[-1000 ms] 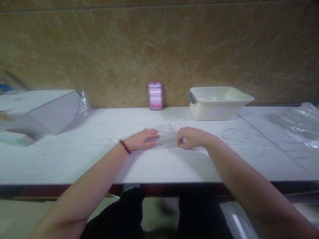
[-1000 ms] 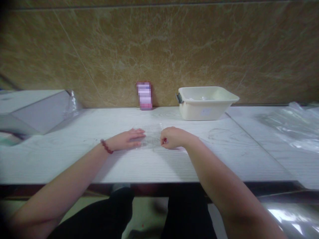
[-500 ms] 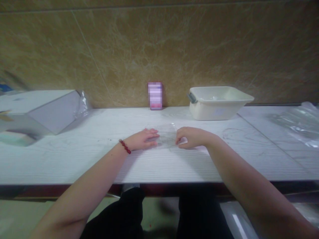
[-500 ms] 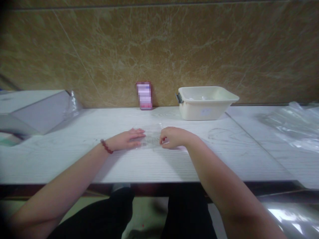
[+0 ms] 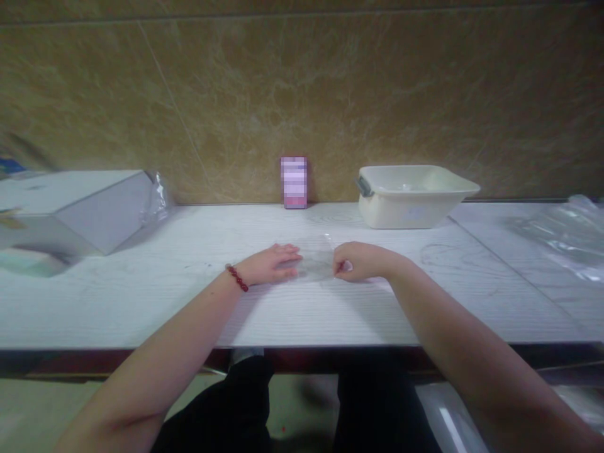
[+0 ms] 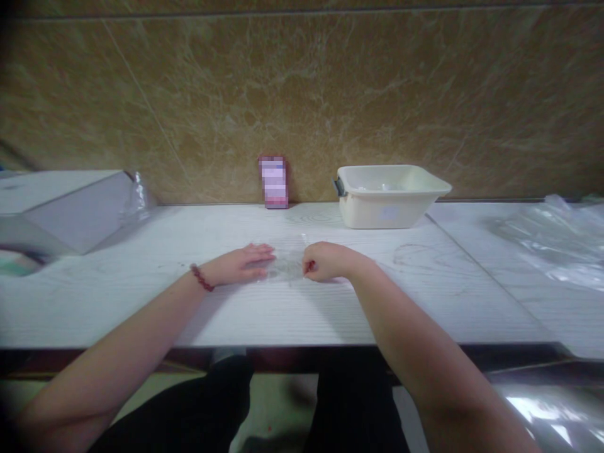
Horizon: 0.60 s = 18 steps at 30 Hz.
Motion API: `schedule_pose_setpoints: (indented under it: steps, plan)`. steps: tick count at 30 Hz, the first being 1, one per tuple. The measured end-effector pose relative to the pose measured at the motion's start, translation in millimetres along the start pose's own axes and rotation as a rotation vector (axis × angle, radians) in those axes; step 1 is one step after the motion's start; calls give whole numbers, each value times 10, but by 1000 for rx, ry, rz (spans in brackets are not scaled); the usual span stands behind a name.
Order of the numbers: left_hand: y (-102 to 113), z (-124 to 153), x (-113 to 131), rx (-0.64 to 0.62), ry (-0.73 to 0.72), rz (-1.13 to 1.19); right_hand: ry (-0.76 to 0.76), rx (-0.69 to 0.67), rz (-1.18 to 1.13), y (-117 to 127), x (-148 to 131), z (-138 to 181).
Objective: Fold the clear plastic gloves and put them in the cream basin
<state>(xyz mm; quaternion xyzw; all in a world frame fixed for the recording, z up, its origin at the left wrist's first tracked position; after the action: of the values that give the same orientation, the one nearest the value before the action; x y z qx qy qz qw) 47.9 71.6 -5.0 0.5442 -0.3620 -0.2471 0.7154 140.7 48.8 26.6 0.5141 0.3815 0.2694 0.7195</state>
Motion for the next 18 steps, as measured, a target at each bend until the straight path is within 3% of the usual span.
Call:
schedule_pose_setpoints:
  steps: [18]
  plan:
    - [9, 4, 3, 2, 4, 20, -14, -2, -48, 35, 30, 50]
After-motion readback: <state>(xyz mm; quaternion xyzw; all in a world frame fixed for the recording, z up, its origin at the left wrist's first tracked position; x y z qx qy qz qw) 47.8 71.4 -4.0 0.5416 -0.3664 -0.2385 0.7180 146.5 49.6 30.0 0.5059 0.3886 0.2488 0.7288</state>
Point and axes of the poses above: each hand's wrist, its own z-axis away from the middle knuckle, its own y-axis out of the back of the hand, x = y × z, the point moved 10 cm from there along -z, towards the middle knuckle, and after that the axes turned 9 degrees about -x, right-handed, at the moved point
